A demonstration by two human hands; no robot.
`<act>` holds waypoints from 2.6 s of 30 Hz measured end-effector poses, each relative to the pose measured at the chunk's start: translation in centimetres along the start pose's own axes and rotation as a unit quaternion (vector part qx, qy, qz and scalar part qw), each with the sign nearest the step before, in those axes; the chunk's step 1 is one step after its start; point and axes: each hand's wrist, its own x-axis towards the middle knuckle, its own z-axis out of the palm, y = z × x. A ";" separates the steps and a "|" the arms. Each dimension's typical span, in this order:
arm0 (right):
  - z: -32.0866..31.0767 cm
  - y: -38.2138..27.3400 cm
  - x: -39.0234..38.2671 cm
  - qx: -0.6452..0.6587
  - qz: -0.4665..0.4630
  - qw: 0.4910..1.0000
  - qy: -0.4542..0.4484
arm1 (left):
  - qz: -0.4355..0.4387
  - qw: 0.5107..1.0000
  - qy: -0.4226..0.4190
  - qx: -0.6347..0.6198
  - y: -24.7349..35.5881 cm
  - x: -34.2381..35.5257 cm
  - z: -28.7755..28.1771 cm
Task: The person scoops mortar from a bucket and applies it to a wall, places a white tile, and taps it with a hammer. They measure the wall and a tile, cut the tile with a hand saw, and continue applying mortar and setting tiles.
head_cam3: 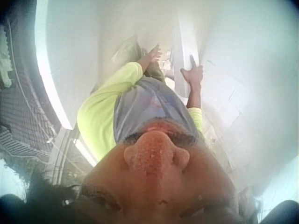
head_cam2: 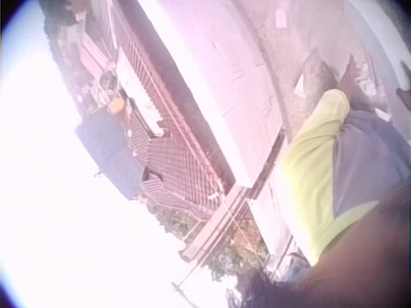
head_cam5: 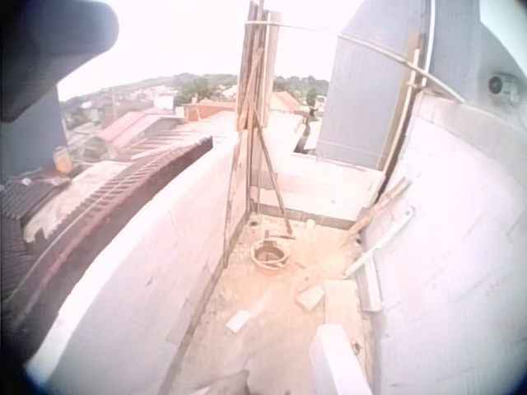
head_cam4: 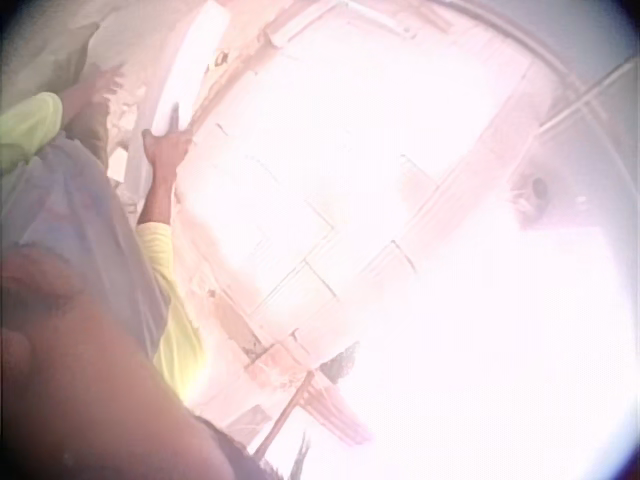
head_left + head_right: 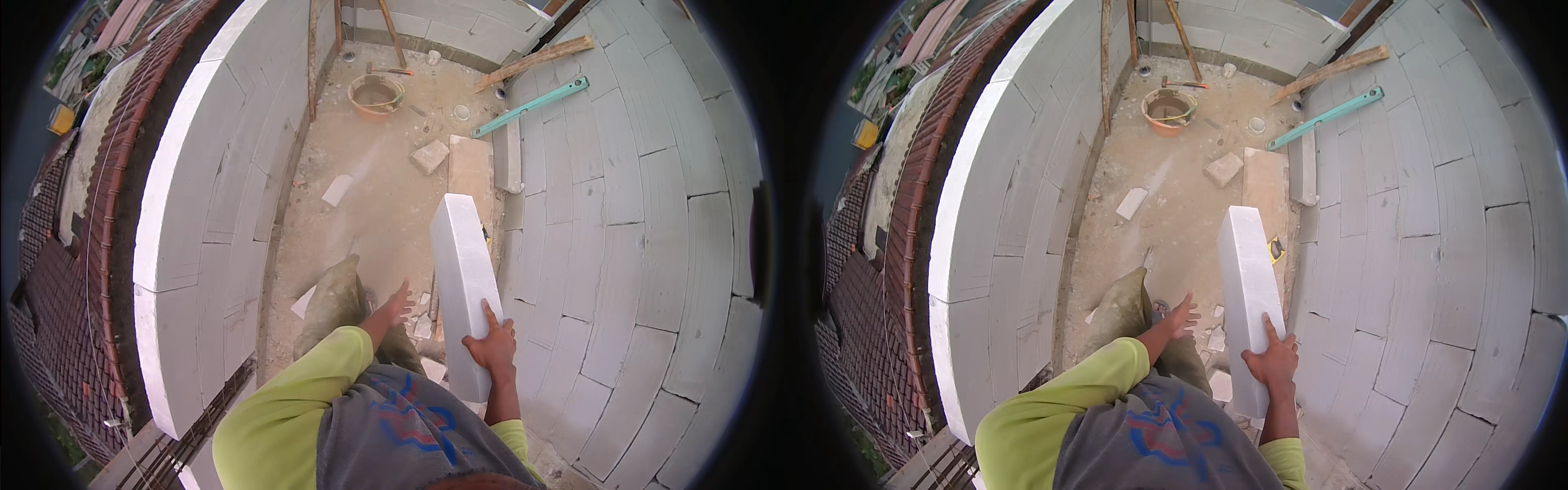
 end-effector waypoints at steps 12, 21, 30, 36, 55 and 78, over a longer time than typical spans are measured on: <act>-25.9 -13.5 15.6 0.068 -0.123 0.982 0.126 | 0.222 0.801 -0.421 -0.362 41.2 6.9 19.0; -44.3 -24.7 39.5 0.187 -0.170 0.967 0.024 | 0.284 0.839 -0.323 -0.333 68.0 7.8 19.9; -59.3 -33.5 56.5 0.150 -0.277 0.949 0.015 | 0.370 0.809 -0.304 -0.340 86.4 12.2 22.0; -66.7 -39.7 69.6 0.096 -0.374 0.922 -0.017 | 0.458 0.739 -0.292 -0.398 97.7 15.7 22.3; -113.9 -53.7 104.1 -0.015 -0.592 0.772 0.231 | 0.450 0.723 -0.162 -0.499 154.1 17.1 51.8; -109.1 -66.6 123.6 -0.221 -0.535 0.807 0.115 | 0.540 0.737 -0.011 -0.407 155.7 30.4 44.1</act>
